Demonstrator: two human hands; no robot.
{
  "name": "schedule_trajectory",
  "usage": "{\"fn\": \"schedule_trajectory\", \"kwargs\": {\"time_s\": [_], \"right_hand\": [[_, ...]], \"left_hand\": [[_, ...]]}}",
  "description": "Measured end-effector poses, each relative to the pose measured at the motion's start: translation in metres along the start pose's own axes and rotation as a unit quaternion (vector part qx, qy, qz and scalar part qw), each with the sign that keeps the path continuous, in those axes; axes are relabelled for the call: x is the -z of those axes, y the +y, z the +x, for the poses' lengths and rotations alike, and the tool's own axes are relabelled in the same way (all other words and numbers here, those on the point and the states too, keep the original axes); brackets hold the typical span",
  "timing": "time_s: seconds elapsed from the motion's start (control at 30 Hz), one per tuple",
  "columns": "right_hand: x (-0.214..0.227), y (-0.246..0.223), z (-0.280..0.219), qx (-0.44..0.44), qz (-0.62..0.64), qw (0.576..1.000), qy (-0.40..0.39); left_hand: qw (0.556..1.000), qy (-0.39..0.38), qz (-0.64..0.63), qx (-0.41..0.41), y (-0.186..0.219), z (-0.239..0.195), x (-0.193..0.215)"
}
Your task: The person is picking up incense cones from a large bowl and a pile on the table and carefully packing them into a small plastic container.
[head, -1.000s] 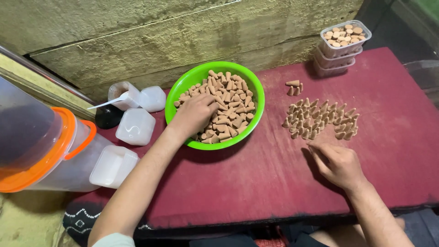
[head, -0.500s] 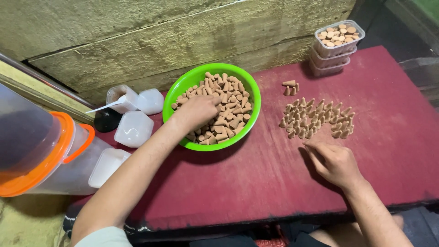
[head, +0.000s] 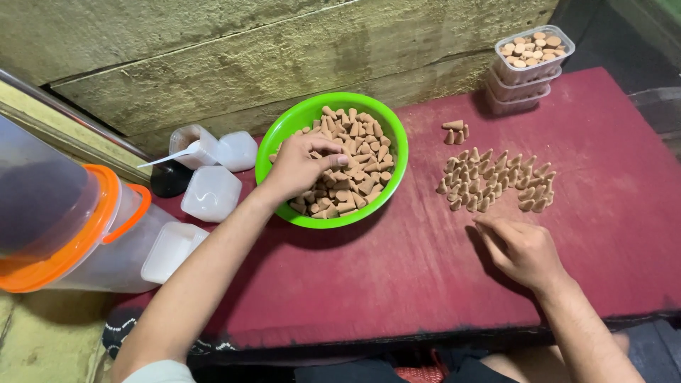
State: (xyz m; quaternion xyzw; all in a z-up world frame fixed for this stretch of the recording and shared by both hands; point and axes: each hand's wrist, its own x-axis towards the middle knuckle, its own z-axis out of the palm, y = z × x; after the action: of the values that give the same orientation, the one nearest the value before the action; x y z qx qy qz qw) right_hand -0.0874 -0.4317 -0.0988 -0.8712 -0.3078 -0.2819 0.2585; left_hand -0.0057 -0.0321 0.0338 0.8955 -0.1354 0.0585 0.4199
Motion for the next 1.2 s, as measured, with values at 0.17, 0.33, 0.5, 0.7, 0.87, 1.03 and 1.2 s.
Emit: {"fn": "schedule_trajectory", "kwargs": {"time_s": [0.17, 0.33, 0.5, 0.7, 0.87, 1.03, 1.2], "right_hand": [[0.0, 0.0, -0.002, -0.011, -0.001, 1.0, -0.007], [0.002, -0.002, 0.001, -0.01, 0.004, 1.0, -0.003], [0.001, -0.001, 0.001, -0.01, 0.001, 1.0, -0.012], [0.002, 0.0, 0.002, -0.002, 0.006, 1.0, -0.022], [0.002, -0.001, 0.002, -0.007, 0.011, 1.0, -0.02], [0.002, -0.001, 0.002, -0.007, 0.007, 1.0, -0.017], [0.002, -0.002, 0.002, -0.011, -0.002, 1.0, -0.012]], "left_hand": [[0.999, -0.019, 0.005, 0.041, 0.0, 0.003, -0.01], [0.993, -0.016, 0.043, 0.107, -0.002, 0.003, -0.015], [0.994, -0.029, 0.1, 0.043, -0.015, 0.001, -0.022], [0.989, -0.076, 0.127, 0.028, -0.023, 0.006, -0.018], [0.978, -0.119, 0.168, -0.018, -0.02, 0.009, -0.014], [0.975, -0.131, 0.174, -0.044, -0.018, 0.009, -0.01], [0.979, -0.111, 0.15, -0.08, -0.01, 0.003, -0.01]]}}
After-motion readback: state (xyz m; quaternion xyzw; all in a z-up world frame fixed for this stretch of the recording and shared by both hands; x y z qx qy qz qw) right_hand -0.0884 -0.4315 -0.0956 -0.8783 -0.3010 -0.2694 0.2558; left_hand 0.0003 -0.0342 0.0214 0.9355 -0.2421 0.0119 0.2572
